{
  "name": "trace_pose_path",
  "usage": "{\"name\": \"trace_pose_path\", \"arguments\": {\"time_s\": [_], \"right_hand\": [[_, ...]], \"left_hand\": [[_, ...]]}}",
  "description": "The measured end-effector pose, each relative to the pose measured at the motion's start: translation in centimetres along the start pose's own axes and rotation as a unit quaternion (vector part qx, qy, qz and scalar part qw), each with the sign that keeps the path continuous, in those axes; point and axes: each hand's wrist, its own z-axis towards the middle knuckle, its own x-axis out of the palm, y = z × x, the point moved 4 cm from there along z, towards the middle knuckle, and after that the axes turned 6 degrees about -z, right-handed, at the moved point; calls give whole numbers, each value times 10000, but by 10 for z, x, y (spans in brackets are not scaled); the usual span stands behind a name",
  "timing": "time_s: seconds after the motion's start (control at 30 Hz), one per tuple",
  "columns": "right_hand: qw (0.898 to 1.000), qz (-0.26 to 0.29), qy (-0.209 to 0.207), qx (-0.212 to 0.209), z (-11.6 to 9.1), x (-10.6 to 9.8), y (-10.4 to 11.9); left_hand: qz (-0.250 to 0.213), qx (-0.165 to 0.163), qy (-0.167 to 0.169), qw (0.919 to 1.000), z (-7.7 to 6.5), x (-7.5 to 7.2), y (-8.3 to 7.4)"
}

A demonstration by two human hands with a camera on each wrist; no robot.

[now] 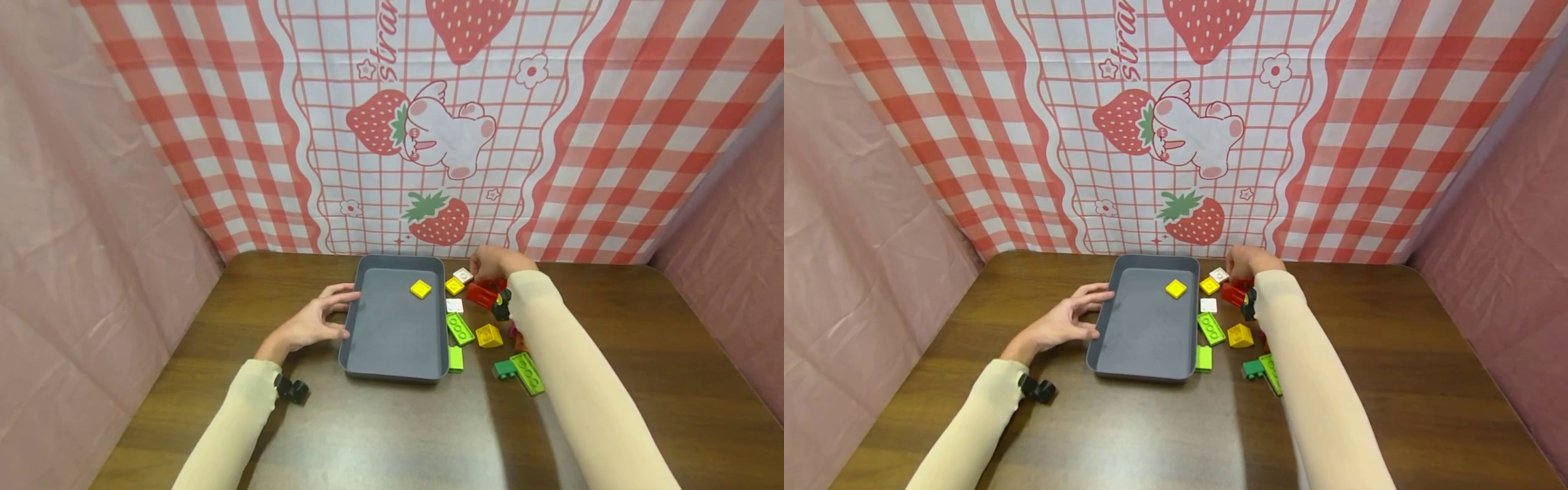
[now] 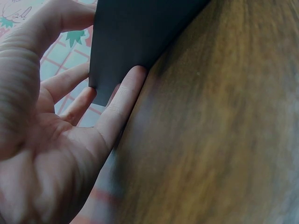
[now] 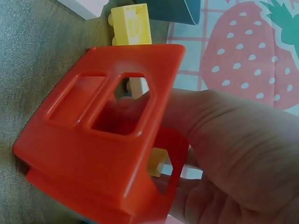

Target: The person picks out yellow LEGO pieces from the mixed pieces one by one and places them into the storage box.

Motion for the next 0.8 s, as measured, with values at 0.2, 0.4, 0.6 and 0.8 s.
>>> {"name": "trace_pose_path", "arguments": {"time_s": [0.2,0.4,0.6,0.8], "right_hand": [[9999,2,-123,-41,-3,0,2],[9999,93,-61,117,15,9,-18],[9992,238,83,311,55,30,-58],[9986,395,137,329,62,34,-66]], "left_hand": [[11,-1,-4,10000,0,-1,0],[15,19,6,10000,0,-1,1],[52,27,12,10000,0,-1,0],[85,14,16,10000,0,-1,0]]}}
